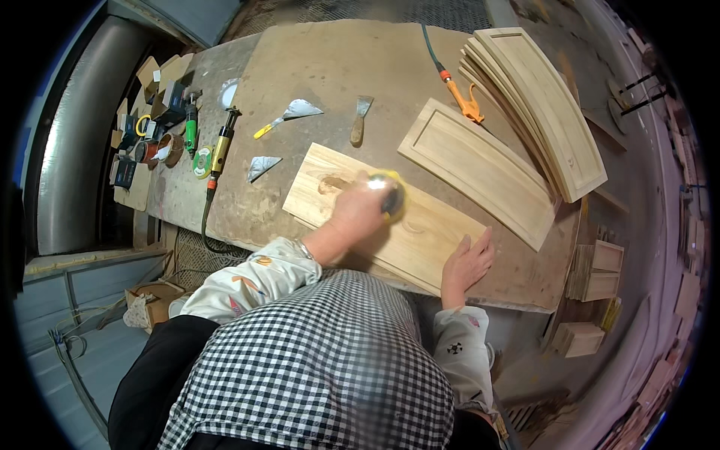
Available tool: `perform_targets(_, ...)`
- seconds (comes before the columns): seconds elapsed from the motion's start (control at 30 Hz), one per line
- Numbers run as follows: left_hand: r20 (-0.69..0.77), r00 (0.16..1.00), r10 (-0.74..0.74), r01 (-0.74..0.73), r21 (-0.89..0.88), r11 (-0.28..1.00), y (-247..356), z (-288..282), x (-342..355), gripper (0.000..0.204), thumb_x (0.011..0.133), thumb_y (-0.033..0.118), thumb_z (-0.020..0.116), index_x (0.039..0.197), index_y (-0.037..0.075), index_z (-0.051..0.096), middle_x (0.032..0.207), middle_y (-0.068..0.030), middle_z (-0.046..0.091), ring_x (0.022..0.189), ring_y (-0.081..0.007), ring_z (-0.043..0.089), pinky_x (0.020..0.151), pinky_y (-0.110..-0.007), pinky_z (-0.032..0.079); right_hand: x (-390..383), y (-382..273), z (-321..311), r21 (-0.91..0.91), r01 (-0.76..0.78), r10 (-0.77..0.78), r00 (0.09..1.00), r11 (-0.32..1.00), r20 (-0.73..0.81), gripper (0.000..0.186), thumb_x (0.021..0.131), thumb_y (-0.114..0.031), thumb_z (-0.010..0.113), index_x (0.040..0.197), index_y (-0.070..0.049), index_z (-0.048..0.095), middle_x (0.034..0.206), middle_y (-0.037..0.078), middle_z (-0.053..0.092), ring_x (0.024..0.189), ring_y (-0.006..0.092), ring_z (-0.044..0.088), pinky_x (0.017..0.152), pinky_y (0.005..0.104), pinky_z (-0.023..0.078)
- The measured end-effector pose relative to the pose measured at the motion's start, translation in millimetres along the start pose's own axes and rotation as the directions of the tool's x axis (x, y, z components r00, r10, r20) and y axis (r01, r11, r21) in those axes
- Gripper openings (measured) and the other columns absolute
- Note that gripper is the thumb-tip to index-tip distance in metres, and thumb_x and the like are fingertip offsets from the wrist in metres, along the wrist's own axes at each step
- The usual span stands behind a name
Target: The person smooths the edges of wooden panels using a sanding block and applies a substance from a bottle to the surface. They then use a power sander to smooth the panels and stack them on the workbench.
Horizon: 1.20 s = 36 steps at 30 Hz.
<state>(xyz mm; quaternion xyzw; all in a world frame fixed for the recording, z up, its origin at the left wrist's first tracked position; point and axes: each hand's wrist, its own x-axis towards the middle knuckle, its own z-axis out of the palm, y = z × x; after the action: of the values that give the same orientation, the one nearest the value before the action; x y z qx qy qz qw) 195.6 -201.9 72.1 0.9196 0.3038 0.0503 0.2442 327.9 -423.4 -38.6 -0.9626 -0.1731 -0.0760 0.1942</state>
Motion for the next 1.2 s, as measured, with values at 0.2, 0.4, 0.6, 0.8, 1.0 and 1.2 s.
perform_targets(0.2, -0.12, 0.978, -0.174, 0.186, 0.103, 0.977, -45.3, -27.8, 12.4, 0.059, 0.075, 0.02, 0.076, 0.128, 0.019, 0.051, 0.107, -0.0238, 0.051, 0.083, -0.0418, 0.065, 0.07, -0.048, 0.055, -0.8, -4.1, -2.5, -0.003, 0.009, -0.009, 1.0, 1.0, 0.019, 0.059, 0.099, -0.034, 0.054, 0.151, -0.013, 0.036, 0.131, 0.022, 0.049, 0.12, 0.0398, 0.047, 0.1, 0.0494, 0.04)
perform_targets(0.4, -0.151, 0.966, -0.208, 0.23, 0.15, 0.961, -66.7, -35.1, 15.9, 0.061, 0.076, 0.015, 0.075, 0.131, 0.018, 0.048, 0.106, -0.0224, 0.051, 0.081, -0.0391, 0.066, 0.068, -0.047, 0.055, -1.4, -2.2, -1.0, -0.006, 0.043, -0.043, 0.999, 0.999, -0.002, 0.06, 0.098, -0.034, 0.055, 0.151, -0.012, 0.035, 0.13, 0.023, 0.05, 0.118, 0.041, 0.048, 0.099, 0.0498, 0.04)
perform_targets(0.6, -0.12, 0.955, -0.273, 0.287, 0.118, 0.951, -76.0, -48.2, 4.3, 0.062, 0.076, 0.018, 0.076, 0.131, 0.017, 0.048, 0.111, -0.0245, 0.051, 0.086, -0.0433, 0.065, 0.073, -0.048, 0.055, -1.4, -7.0, -5.7, -0.012, 0.033, -0.033, 0.999, 0.999, 0.012, 0.06, 0.098, -0.034, 0.055, 0.151, -0.012, 0.035, 0.129, 0.024, 0.05, 0.117, 0.0417, 0.049, 0.098, 0.0503, 0.041)
perform_targets(0.8, -0.037, 0.979, -0.2, 0.202, 0.104, 0.974, -68.8, -52.6, -34.6, 0.062, 0.074, 0.014, 0.075, 0.13, 0.017, 0.05, 0.11, -0.0236, 0.052, 0.083, -0.0431, 0.065, 0.071, -0.049, 0.055, -1.3, -10.9, -7.3, -0.035, 0.019, -0.019, 1.0, 0.999, -0.003, 0.06, 0.098, -0.035, 0.055, 0.15, -0.012, 0.036, 0.128, 0.023, 0.05, 0.118, 0.0406, 0.049, 0.097, 0.0494, 0.042)
perform_targets(1.0, 0.118, 0.975, -0.187, 0.172, 0.132, 0.976, -57.8, -49.3, -54.6, 0.066, 0.074, 0.017, 0.08, 0.133, 0.017, 0.048, 0.11, -0.0225, 0.052, 0.084, -0.0438, 0.066, 0.072, -0.049, 0.056, -1.1, -9.9, -6.8, -0.028, 0.031, -0.031, 0.999, 0.999, -0.014, 0.059, 0.098, -0.036, 0.055, 0.149, -0.012, 0.038, 0.128, 0.022, 0.052, 0.117, 0.0392, 0.05, 0.096, 0.0487, 0.043)
perform_targets(1.2, -0.003, 0.979, -0.205, 0.203, 0.154, 0.967, -68.3, -53.9, -44.2, 0.056, 0.078, 0.008, 0.068, 0.13, 0.019, 0.05, 0.108, -0.0225, 0.053, 0.08, -0.0416, 0.066, 0.068, -0.049, 0.055, -1.1, -6.3, -4.0, -0.031, 0.035, -0.036, 0.999, 0.999, -0.025, 0.06, 0.098, -0.036, 0.056, 0.149, -0.011, 0.039, 0.127, 0.021, 0.053, 0.116, 0.0387, 0.051, 0.095, 0.0482, 0.043)
